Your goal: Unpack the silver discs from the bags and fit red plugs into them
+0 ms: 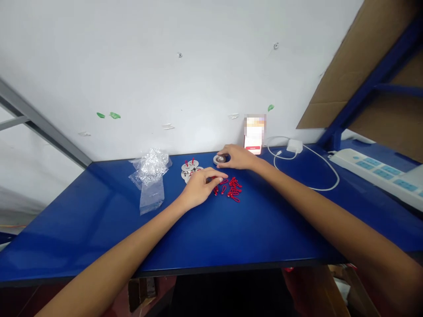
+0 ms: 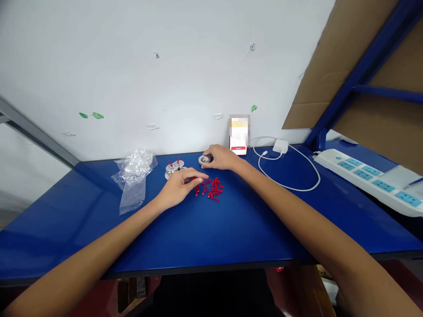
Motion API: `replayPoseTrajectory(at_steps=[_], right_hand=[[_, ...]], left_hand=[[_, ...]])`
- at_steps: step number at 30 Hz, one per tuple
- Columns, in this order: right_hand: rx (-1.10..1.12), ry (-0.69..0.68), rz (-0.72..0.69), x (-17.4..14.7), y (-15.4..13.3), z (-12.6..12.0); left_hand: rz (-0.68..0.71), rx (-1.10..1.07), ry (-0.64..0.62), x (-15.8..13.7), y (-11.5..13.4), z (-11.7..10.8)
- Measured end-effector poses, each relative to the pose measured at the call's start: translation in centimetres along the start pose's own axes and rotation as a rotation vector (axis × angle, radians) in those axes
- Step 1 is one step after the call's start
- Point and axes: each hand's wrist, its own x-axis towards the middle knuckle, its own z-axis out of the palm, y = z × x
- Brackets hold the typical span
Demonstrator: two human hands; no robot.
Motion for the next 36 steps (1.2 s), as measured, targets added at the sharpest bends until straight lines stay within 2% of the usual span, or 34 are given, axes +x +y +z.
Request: replayPoseTrajectory(at_steps=[5,16,27,36], right_hand=[[0.164,-0.116,0.088,1.0,0.1,-0.1],[0.220,-0.028,0.061,0.7,-0.8,-0.9],[0.171,-0.131,0.072,0.2,-1.1,-0.7],[0.295,-0.184,0.080,0.2,-0.8,-1.6]], left_hand=[[0.036,0.054,-0.065,-0.1,0.3,0.5],[0.042,0.093,-0.026,0.0,0.7,-0.3],[0.050,0.109,-0.044,0.1,0.4,-0.2],[0.049,0.103,-0.067,0.1,0.3,-0.1]])
